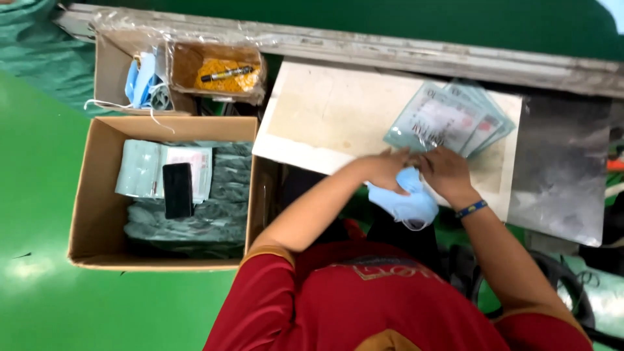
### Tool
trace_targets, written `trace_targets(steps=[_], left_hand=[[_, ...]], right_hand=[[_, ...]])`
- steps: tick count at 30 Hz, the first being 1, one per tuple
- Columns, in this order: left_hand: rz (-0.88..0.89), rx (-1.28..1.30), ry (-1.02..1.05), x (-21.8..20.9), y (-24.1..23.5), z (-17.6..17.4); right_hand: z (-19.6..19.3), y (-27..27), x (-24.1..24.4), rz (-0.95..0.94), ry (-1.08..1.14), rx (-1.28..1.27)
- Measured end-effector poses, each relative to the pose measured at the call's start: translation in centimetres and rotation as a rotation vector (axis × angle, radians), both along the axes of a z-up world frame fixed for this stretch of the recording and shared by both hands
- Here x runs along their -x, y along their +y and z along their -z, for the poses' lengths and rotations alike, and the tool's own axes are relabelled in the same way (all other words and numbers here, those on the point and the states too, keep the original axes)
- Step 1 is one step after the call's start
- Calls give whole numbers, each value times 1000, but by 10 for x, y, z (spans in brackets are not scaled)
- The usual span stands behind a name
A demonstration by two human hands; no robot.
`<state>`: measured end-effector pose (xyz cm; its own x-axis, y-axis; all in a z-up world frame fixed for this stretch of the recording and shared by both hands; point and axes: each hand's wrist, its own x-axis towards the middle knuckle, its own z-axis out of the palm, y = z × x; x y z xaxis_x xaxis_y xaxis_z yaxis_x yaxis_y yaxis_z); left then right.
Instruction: Packaging medical masks into plastic bags and organizing them in boxes.
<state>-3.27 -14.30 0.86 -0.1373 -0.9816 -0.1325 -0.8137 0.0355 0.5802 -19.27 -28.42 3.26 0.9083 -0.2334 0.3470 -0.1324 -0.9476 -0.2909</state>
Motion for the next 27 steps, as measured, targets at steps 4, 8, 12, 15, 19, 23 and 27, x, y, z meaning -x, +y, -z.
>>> trace_targets(steps=[4,8,12,15,19,23,27], left_hand=[[-2,-158,-77,23,4,-16],[-19,-203,-122,25,12,-25],[-35,-233,-100,27,15,-34],[-56,-206,-83,29,15,-25],[-65,-165,-83,27,10,-2],[-73,-189,-61,31,14,-26],[-82,-219,-65,33,19,-32]], right_hand=[[9,-10,-1,44,55,-8],[14,-9,-14,126,146,45],[3,-10,-33,237,124,192],[28,-22,-42,248,244,275],[24,-16,-48,199,224,350],[7,-1,-52,117,122,355],[-13,14,-56,-18,-93,258]])
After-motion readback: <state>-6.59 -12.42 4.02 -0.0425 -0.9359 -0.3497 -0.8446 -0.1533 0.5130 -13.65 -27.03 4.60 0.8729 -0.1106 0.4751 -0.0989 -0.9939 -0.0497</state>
